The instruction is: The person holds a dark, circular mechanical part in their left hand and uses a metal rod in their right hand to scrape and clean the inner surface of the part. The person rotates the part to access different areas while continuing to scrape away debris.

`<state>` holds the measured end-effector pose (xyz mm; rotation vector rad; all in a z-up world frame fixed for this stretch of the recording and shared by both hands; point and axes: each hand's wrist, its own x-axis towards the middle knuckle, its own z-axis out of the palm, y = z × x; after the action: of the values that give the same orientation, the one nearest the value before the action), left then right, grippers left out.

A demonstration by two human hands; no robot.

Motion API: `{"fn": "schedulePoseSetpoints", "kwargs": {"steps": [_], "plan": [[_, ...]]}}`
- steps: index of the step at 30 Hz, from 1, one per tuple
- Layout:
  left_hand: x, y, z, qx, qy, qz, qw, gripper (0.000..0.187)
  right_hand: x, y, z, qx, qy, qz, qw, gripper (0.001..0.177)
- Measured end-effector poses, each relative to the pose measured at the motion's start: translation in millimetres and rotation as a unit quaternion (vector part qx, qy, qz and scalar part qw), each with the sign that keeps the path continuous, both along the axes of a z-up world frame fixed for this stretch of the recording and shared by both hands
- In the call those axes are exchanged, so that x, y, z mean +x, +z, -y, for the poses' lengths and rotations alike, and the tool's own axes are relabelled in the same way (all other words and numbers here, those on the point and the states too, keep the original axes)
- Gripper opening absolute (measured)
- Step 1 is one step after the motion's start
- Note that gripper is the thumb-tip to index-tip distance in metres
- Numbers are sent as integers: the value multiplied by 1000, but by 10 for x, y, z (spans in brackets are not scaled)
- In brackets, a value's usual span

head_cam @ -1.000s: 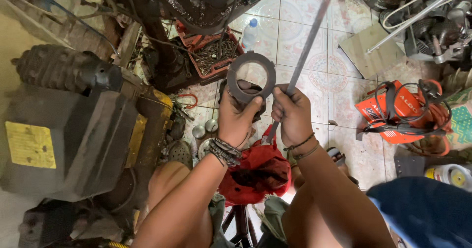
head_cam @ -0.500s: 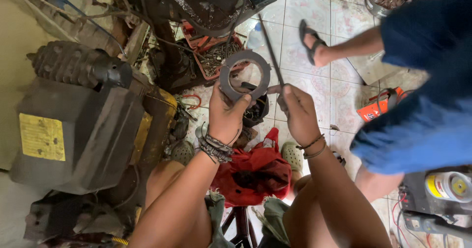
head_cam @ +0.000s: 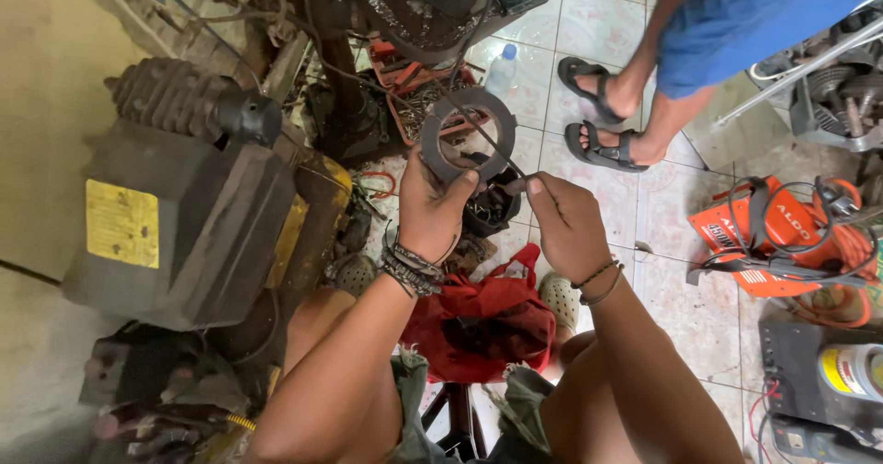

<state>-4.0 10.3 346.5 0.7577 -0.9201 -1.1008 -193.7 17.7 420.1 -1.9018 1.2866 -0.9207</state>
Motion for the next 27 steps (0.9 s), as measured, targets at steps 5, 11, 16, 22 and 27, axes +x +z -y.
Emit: {"fn": "schedulePoseSetpoints", "kwargs": {"steps": [5, 11, 16, 22, 27], "plan": [[74, 130, -36, -15, 12, 4, 1000, 22, -6, -67, 6, 5, 9, -17, 1000, 43], [96, 345, -132, -21, 11, 49, 999, 20, 39, 99, -91, 22, -6, -49, 999, 49], [35, 366, -141, -4, 4, 50, 999, 19, 42, 127, -91, 16, -1, -47, 999, 46], [47, 243, -93, -28, 4, 45, 999, 19, 9, 67, -80, 17, -15, -66, 998, 42], [-3, 384, -165, -11, 21, 61, 998, 22, -33, -131, -13, 42, -16, -78, 996, 48]]}}
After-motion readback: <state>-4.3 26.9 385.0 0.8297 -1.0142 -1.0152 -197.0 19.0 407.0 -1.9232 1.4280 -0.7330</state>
